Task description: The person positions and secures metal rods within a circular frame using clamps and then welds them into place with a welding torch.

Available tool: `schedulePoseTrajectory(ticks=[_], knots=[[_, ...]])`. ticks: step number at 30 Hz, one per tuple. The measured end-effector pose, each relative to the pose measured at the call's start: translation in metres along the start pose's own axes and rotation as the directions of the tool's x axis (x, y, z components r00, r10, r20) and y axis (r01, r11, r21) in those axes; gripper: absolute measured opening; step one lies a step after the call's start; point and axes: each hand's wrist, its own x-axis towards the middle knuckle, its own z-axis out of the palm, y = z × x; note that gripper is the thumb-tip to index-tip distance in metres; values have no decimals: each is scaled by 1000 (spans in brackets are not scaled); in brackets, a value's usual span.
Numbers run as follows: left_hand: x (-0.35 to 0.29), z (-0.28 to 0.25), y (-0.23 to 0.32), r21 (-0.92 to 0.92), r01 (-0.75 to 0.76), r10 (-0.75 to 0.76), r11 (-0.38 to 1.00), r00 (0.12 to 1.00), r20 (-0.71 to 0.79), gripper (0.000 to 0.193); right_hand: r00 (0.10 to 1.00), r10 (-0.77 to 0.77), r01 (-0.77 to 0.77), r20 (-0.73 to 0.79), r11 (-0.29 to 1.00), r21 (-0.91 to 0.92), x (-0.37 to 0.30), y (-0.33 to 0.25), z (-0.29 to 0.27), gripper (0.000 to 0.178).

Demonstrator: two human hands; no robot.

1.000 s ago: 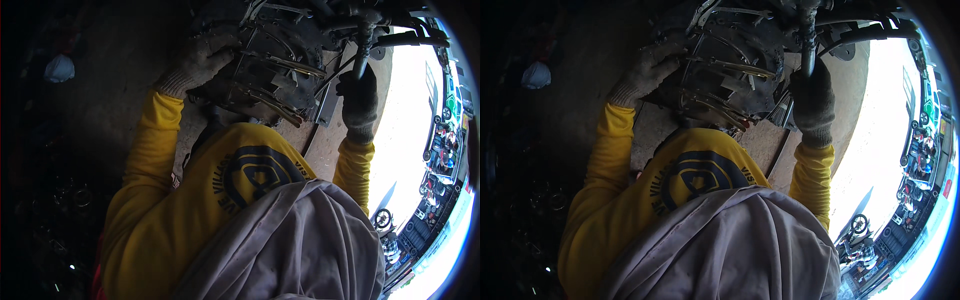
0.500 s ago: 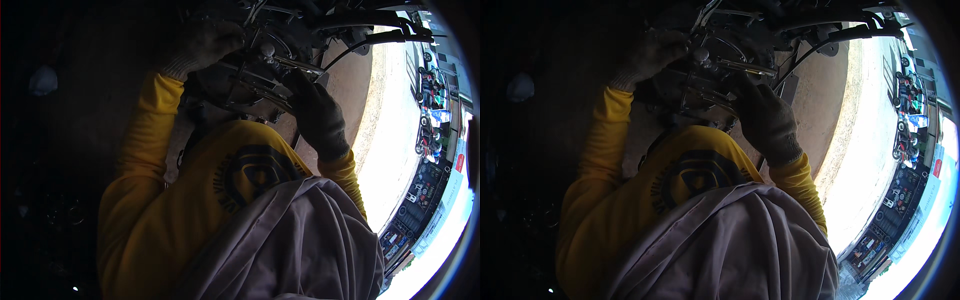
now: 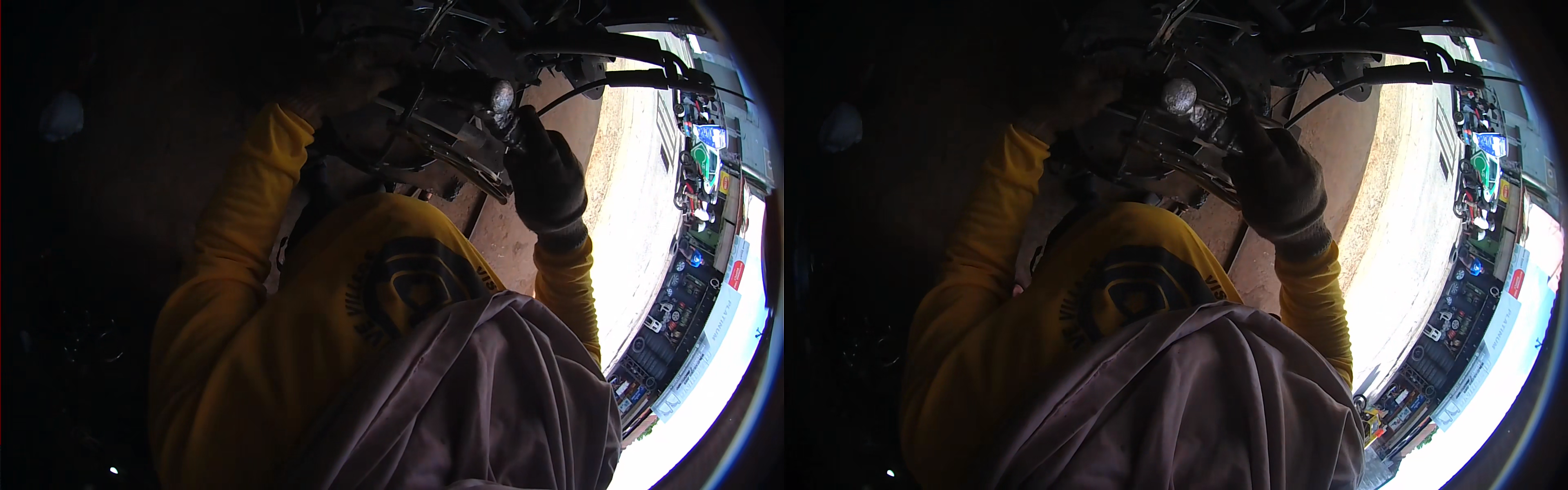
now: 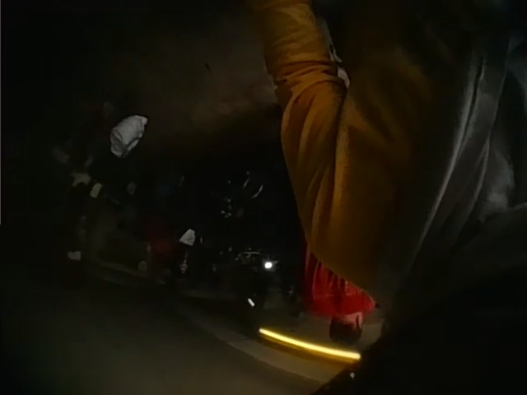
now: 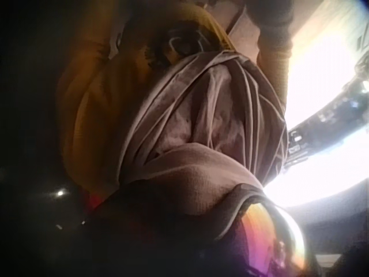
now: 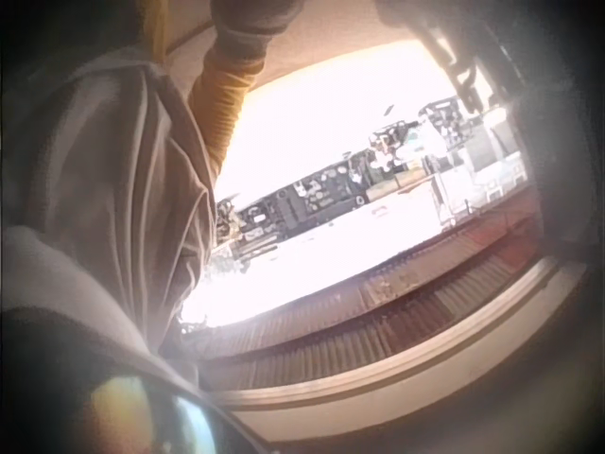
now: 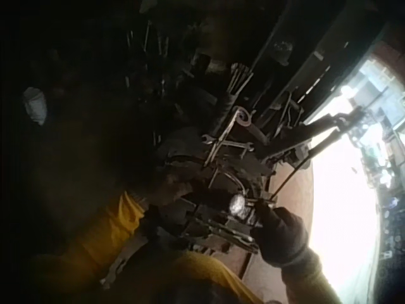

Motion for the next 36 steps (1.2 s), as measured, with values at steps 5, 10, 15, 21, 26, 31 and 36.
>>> schedulePoseTrajectory(ticks=[5,10,15,21,26,31,36], knots=[[7,-1,-18,43,-98,97,994,995,40,35,981,-187,189,45,981,-51,4,29,16,62],[1,3,-16,-34,-26,26,999,999,-23,36,992,-106,105,63,994,31,3,30,12,67],[4,0,-22,-37,-3,4,999,999,33,36,982,-186,187,-22,982,31,-1,36,22,68],[1,2,-12,336,-154,174,929,984,-29,31,964,-266,265,19,964,24,-7,43,29,64],[1,3,-7,37,16,-14,999,999,-29,32,979,-195,199,-56,978,66,2,34,7,59],[2,7,-10,89,82,-75,993,994,-73,32,964,-257,263,73,961,-89,-3,46,29,68],[0,4,-11,-28,4,-5,1000,1000,-31,32,964,-257,258,-71,966,19,9,28,6,65]])
